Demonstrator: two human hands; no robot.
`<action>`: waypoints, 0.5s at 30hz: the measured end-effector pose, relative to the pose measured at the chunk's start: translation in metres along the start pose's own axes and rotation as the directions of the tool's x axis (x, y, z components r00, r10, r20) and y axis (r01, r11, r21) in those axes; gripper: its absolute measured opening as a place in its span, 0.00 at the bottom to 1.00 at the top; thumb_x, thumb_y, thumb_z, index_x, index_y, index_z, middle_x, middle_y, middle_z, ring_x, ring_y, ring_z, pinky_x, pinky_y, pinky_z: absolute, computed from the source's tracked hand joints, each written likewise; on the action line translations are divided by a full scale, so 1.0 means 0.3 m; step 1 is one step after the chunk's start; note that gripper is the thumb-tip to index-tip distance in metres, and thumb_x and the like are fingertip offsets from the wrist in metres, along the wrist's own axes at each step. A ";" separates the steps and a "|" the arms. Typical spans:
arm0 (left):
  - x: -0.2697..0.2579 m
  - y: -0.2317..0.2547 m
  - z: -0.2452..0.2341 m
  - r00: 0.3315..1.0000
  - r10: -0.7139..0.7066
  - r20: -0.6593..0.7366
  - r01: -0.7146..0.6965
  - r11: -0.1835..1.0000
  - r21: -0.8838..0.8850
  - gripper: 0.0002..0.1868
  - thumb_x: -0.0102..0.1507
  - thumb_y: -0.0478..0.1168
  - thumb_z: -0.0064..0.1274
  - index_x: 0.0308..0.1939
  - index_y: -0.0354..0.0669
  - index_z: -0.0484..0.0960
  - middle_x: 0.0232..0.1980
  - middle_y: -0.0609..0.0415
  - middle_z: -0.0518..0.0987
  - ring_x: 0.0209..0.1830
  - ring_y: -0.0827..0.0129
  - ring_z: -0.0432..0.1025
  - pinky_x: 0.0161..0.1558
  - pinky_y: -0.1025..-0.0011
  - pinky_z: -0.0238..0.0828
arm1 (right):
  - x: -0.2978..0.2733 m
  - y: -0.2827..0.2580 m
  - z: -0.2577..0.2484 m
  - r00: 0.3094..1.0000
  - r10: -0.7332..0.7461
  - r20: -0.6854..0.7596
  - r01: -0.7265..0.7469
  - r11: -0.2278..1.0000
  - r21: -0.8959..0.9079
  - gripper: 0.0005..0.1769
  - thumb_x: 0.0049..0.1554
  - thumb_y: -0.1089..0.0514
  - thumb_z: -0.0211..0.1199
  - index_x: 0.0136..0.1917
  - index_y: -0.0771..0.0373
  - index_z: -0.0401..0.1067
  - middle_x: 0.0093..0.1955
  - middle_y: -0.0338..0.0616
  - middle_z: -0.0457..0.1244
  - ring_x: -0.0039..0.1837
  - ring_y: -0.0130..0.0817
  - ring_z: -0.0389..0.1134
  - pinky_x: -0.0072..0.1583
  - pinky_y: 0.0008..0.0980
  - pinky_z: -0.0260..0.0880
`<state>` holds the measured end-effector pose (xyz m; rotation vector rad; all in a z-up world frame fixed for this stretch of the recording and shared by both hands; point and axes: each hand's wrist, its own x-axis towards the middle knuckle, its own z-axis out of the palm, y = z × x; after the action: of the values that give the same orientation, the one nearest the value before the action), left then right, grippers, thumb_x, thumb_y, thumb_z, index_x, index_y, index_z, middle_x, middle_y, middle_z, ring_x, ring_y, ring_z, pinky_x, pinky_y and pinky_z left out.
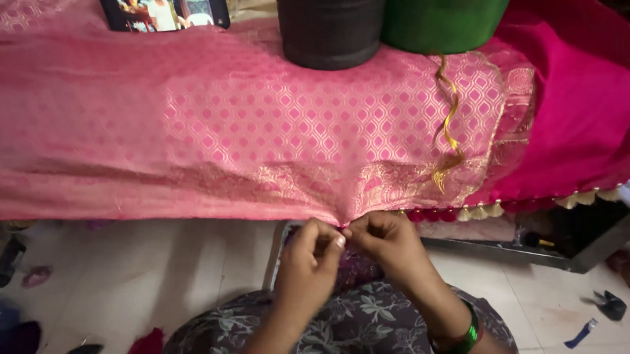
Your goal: The person sits on the floor beneath a draped pink brocade fabric and ties pink tassels and pompom trims onto its lower edge by hand. They cut pink tassel cord with scissors, use a blue comb-like tool to shape the tassel strands, and continue fastening tassels along the fabric edge.
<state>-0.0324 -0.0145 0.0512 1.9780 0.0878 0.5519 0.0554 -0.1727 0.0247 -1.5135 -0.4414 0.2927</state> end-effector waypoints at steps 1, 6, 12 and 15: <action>-0.011 0.002 0.014 1.000 -0.029 -0.001 0.029 0.998 -0.058 0.05 0.61 0.36 0.60 0.37 0.40 0.80 0.35 0.56 0.82 0.34 0.70 0.77 0.36 0.70 0.72 | -0.001 -0.008 0.001 1.000 -0.015 -0.008 0.014 0.999 -0.036 0.05 0.57 0.62 0.67 0.42 0.67 0.79 0.36 0.34 0.69 0.38 0.19 0.64 0.40 0.23 0.64; -0.032 -0.020 0.058 0.993 0.103 -0.051 -0.110 0.980 -0.167 0.04 0.61 0.33 0.59 0.38 0.39 0.80 0.40 0.56 0.82 0.35 0.75 0.78 0.35 0.76 0.74 | -0.028 -0.032 0.005 0.991 -0.110 -0.071 0.094 0.977 -0.193 0.06 0.54 0.62 0.68 0.43 0.68 0.80 0.37 0.38 0.71 0.40 0.21 0.69 0.42 0.24 0.69; -0.009 -0.086 0.088 0.997 0.018 -0.073 -0.036 0.969 -0.244 0.06 0.57 0.34 0.66 0.37 0.39 0.87 0.39 0.54 0.84 0.37 0.74 0.79 0.41 0.74 0.75 | -0.067 -0.023 -0.023 0.900 -0.433 -0.051 0.311 0.721 -0.619 0.06 0.50 0.64 0.70 0.43 0.66 0.79 0.36 0.44 0.68 0.39 0.35 0.69 0.42 0.33 0.67; -0.002 -0.104 0.093 0.997 0.004 -0.072 -0.024 0.962 -0.271 0.06 0.57 0.34 0.67 0.38 0.40 0.89 0.38 0.54 0.84 0.39 0.73 0.80 0.44 0.74 0.76 | -0.110 -0.040 -0.034 0.862 -0.498 0.092 0.416 0.594 -0.688 0.08 0.48 0.66 0.69 0.44 0.65 0.79 0.39 0.47 0.68 0.41 0.42 0.70 0.44 0.37 0.69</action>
<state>-0.0158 -0.0235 0.0137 1.6931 0.0392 0.6099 0.0298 -0.1973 0.0334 -2.0583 -0.9070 -0.4324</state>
